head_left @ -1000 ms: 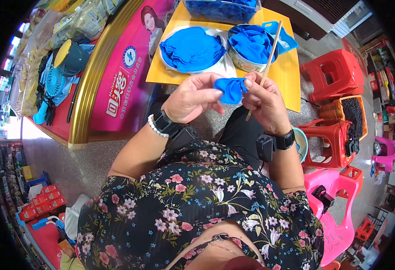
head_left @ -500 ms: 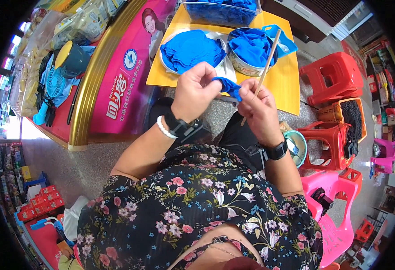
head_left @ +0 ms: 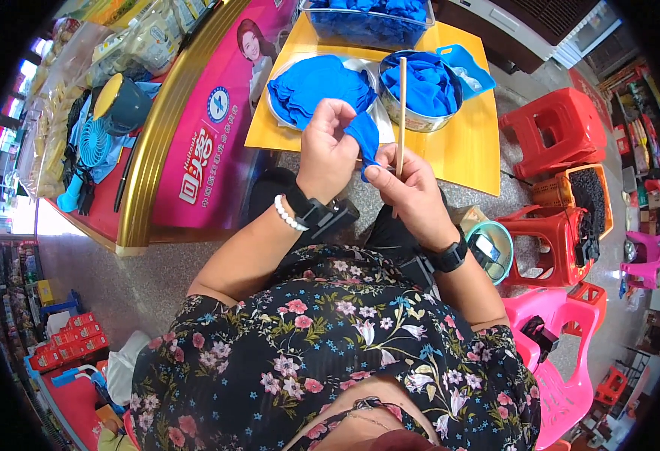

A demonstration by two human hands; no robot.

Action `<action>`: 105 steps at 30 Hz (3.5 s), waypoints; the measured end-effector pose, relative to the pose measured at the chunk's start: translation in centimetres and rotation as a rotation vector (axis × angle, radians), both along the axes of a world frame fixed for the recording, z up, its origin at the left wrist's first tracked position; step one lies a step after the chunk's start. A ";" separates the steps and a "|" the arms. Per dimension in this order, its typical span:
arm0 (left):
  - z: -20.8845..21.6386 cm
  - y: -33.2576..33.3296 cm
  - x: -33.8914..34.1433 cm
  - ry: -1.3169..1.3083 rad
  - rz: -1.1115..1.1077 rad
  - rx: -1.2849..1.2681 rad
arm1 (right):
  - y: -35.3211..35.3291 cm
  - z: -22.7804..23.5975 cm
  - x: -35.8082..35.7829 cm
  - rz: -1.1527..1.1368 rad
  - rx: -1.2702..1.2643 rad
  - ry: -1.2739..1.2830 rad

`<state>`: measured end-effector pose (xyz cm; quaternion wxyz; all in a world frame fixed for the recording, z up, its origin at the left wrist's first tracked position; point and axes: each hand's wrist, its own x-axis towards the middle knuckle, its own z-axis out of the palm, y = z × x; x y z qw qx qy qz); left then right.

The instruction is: Using a wooden stick to stuff and shape blue fabric petals to create decorative items.

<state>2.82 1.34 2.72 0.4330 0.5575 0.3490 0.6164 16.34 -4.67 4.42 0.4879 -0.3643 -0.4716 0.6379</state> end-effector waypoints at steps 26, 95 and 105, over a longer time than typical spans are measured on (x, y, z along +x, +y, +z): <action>1.7 -1.8 -1.9 -0.201 -0.339 -0.267 | 1.1 0.7 1.5 -0.167 -0.078 0.221; 1.7 -2.4 -2.1 -0.249 -0.540 -0.543 | 1.5 0.9 1.7 -0.178 -0.086 0.062; 2.8 -3.8 -1.3 -0.111 -0.530 -0.411 | 1.4 0.9 1.7 -0.102 -0.262 0.243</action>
